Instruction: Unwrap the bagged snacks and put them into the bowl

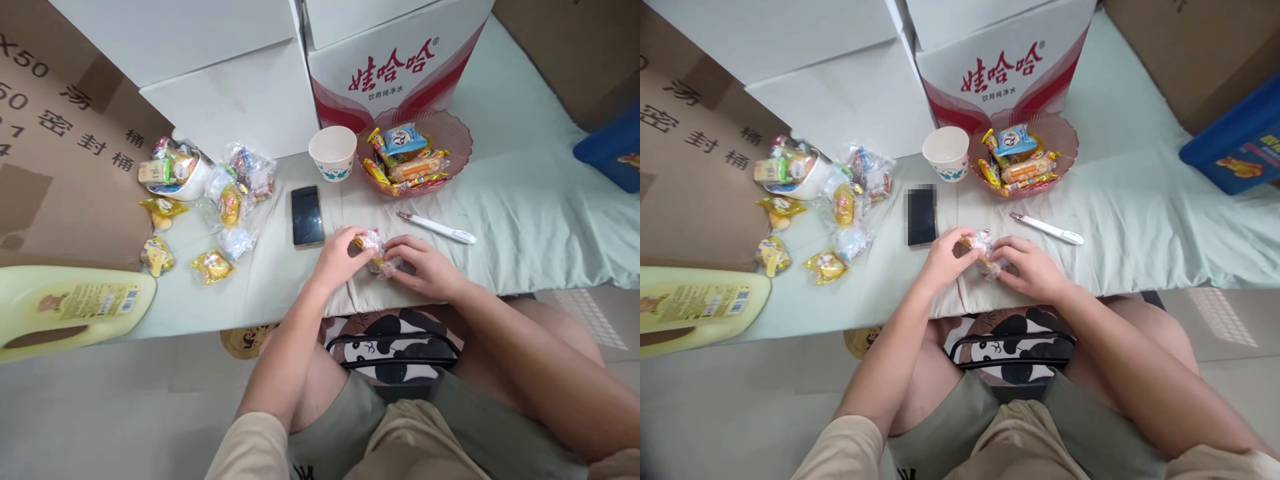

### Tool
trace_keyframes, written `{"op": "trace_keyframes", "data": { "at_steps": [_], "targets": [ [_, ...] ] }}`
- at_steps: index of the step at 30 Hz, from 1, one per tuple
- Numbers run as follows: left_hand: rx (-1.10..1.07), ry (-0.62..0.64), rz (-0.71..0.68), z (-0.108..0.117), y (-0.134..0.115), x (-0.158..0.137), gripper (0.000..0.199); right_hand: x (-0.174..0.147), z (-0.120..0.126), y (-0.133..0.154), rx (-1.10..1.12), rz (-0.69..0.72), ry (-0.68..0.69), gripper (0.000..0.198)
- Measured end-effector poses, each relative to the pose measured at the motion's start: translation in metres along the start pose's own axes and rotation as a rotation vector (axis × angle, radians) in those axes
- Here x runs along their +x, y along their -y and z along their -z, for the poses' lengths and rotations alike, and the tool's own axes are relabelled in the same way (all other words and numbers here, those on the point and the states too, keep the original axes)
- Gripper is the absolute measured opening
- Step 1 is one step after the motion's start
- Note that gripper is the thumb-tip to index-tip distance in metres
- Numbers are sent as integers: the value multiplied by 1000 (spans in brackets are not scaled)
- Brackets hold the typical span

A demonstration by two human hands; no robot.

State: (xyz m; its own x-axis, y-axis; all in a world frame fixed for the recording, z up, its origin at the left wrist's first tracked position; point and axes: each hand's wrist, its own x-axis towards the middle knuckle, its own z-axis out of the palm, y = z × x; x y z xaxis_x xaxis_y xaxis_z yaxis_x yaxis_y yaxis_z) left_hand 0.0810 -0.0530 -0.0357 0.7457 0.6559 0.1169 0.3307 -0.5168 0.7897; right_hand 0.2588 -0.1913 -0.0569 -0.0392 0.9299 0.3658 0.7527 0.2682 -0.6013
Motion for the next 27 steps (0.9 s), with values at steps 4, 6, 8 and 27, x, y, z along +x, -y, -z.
{"op": "trace_keyframes", "data": {
  "at_steps": [4, 6, 8, 27],
  "targets": [
    [-32, -142, 54, 10, 10, 3, 19, 1, 10, -11, -53, -140, -139, 8],
    [-91, -172, 91, 11, 11, 4, 15, -1, 15, -17, -103, -282, -237, 14],
    [-128, -102, 73, 9, 9, 5, 16, -2, 17, -19, -108, -379, -282, 27],
    [-493, -465, 252, 20, 15, 12, 41, 6, 31, -8, -258, -429, -418, 19]
  ]
}}
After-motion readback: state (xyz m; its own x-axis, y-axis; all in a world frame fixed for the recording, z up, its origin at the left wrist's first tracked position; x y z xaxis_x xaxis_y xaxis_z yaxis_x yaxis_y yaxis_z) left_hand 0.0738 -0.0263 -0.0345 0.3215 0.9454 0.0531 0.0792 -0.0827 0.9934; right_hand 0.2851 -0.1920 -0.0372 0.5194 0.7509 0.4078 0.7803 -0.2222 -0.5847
